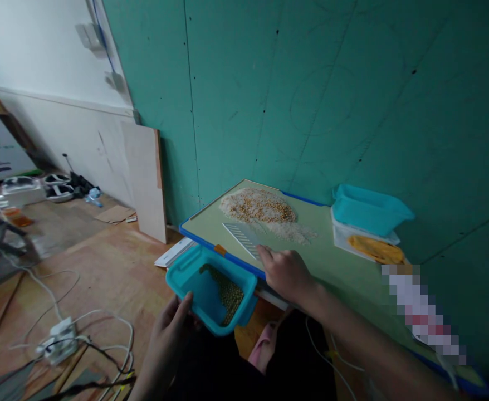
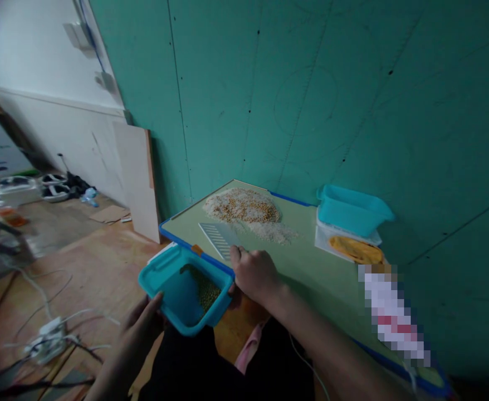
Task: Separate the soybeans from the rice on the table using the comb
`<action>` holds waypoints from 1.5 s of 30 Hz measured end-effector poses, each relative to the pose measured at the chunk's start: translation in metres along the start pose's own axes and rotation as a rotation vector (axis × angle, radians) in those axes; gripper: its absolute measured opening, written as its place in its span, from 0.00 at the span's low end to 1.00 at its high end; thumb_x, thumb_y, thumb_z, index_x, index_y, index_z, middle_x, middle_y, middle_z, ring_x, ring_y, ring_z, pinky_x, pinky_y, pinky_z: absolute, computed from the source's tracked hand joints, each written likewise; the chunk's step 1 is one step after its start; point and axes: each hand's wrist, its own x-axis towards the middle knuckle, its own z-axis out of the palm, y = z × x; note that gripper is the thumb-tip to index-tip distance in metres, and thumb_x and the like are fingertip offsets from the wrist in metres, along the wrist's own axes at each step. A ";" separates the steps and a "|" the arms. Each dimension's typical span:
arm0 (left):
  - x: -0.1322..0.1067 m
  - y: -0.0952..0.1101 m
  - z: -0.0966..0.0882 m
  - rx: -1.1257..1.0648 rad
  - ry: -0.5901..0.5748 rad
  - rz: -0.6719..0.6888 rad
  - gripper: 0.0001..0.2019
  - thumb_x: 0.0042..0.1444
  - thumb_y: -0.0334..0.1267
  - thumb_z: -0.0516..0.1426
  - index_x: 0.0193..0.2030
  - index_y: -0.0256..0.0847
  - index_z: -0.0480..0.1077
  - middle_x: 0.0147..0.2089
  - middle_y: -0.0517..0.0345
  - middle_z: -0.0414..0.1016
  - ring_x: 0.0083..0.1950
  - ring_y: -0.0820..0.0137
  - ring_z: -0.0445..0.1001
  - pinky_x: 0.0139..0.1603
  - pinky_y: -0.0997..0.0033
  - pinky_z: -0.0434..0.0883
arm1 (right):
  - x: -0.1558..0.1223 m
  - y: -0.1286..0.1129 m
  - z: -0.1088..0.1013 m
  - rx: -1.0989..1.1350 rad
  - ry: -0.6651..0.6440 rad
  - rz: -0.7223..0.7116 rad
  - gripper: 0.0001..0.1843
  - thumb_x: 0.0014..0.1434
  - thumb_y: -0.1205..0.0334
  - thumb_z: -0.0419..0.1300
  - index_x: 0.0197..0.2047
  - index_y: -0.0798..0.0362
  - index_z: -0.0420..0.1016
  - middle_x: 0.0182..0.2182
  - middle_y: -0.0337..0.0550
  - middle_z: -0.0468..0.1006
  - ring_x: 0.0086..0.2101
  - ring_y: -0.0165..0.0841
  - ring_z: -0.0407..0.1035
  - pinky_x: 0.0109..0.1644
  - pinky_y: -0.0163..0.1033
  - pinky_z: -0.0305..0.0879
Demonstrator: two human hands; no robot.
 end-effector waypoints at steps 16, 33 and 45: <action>0.006 -0.010 -0.009 -0.036 0.034 -0.030 0.17 0.45 0.50 0.70 0.31 0.40 0.73 0.21 0.65 0.69 0.22 0.74 0.67 0.23 0.78 0.66 | -0.010 0.033 0.004 -0.046 -0.038 0.094 0.21 0.59 0.73 0.49 0.54 0.59 0.72 0.36 0.50 0.83 0.32 0.40 0.78 0.29 0.40 0.60; -0.003 -0.001 0.007 0.002 0.024 -0.027 0.20 0.43 0.54 0.70 0.27 0.38 0.73 0.18 0.62 0.71 0.20 0.72 0.68 0.20 0.77 0.64 | -0.008 0.074 0.013 0.078 0.098 0.366 0.20 0.69 0.59 0.49 0.34 0.56 0.80 0.30 0.52 0.83 0.30 0.38 0.77 0.33 0.38 0.55; 0.003 -0.008 0.015 0.000 0.031 0.050 0.20 0.45 0.55 0.68 0.34 0.40 0.74 0.22 0.62 0.73 0.24 0.70 0.70 0.24 0.74 0.68 | 0.022 0.082 0.031 0.341 0.230 0.513 0.18 0.63 0.56 0.57 0.29 0.57 0.80 0.28 0.53 0.82 0.28 0.36 0.74 0.30 0.36 0.55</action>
